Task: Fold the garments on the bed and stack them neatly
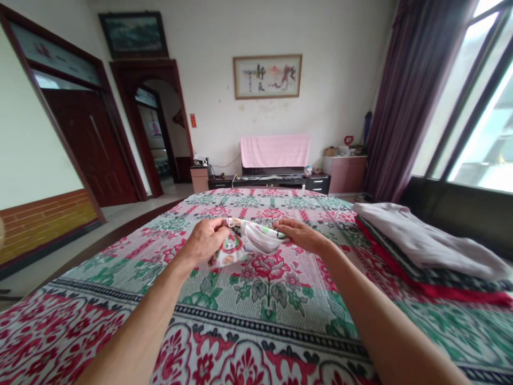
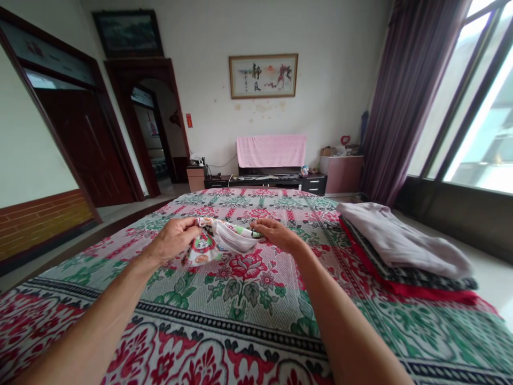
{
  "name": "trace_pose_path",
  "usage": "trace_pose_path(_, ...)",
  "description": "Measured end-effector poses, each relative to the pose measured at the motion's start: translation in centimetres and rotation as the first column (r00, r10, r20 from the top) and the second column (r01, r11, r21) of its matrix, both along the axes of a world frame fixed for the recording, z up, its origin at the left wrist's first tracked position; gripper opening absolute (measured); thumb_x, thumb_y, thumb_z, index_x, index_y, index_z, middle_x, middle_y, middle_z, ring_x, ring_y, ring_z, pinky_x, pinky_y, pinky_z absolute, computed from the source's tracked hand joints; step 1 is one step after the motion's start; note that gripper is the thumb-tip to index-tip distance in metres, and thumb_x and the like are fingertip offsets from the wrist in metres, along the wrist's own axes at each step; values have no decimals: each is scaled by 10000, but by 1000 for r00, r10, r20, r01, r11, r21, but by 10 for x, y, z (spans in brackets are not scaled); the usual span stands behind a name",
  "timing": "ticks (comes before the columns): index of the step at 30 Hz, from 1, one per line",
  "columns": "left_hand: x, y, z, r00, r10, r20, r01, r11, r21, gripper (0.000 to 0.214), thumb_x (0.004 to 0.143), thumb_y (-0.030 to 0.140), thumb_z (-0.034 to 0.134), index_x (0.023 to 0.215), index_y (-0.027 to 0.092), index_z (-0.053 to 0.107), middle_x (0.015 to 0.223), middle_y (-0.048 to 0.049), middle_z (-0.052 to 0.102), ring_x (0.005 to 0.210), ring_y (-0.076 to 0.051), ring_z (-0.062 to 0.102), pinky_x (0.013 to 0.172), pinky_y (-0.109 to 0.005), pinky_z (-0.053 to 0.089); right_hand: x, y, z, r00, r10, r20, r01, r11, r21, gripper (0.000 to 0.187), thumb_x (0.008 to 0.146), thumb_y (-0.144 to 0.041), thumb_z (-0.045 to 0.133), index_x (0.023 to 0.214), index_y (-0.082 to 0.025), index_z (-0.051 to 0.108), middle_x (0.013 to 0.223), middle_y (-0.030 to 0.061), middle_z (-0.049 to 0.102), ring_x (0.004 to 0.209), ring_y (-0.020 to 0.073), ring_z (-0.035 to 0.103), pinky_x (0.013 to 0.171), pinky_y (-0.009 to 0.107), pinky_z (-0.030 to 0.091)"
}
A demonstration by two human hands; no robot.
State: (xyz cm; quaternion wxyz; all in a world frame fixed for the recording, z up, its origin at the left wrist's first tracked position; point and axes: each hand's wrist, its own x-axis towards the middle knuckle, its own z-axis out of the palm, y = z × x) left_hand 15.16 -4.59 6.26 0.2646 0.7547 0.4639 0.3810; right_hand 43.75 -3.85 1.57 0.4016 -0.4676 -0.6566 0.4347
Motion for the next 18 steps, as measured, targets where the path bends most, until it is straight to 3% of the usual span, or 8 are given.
trace_pose_path(5,-8,10,-2,932,94,350,-44,988,-148,256,637,336,622,790,137,671,563,19,618,501,-129,551,499,-221,415,-5,-8,11,971,201,-129,-197,980,43,401,799,-530,615,1002,-184,632,926,28,609,800,110,545,722,226,463)
trace_pose_path(9,-13,8,9,869,150,471,-47,973,-224,233,575,313,661,721,132,650,569,2,646,502,-137,579,504,-229,441,-8,-10,16,970,241,-29,-238,968,82,434,709,-397,726,1076,-192,620,985,31,638,827,128,558,723,243,460)
trace_pose_path(11,-16,8,13,846,165,507,-35,966,-256,221,550,295,674,692,130,636,573,-5,654,493,-130,576,498,-225,444,-11,-8,18,983,176,56,-182,974,135,400,688,-335,725,1044,-181,626,920,24,648,779,127,557,687,244,453)
trace_pose_path(15,-23,13,13,818,198,540,-4,941,-339,179,519,248,688,611,136,583,503,12,603,433,-106,531,443,-207,414,-13,-6,26,952,-140,272,51,949,311,155,721,-294,641,807,-165,644,693,-9,593,648,111,515,596,237,416)
trace_pose_path(18,-24,20,2,812,225,539,56,889,-455,171,510,211,694,587,139,559,476,22,573,407,-94,505,414,-193,386,-10,-10,31,936,-182,303,80,944,320,127,757,-298,600,753,-174,632,699,6,615,660,122,541,577,227,419)
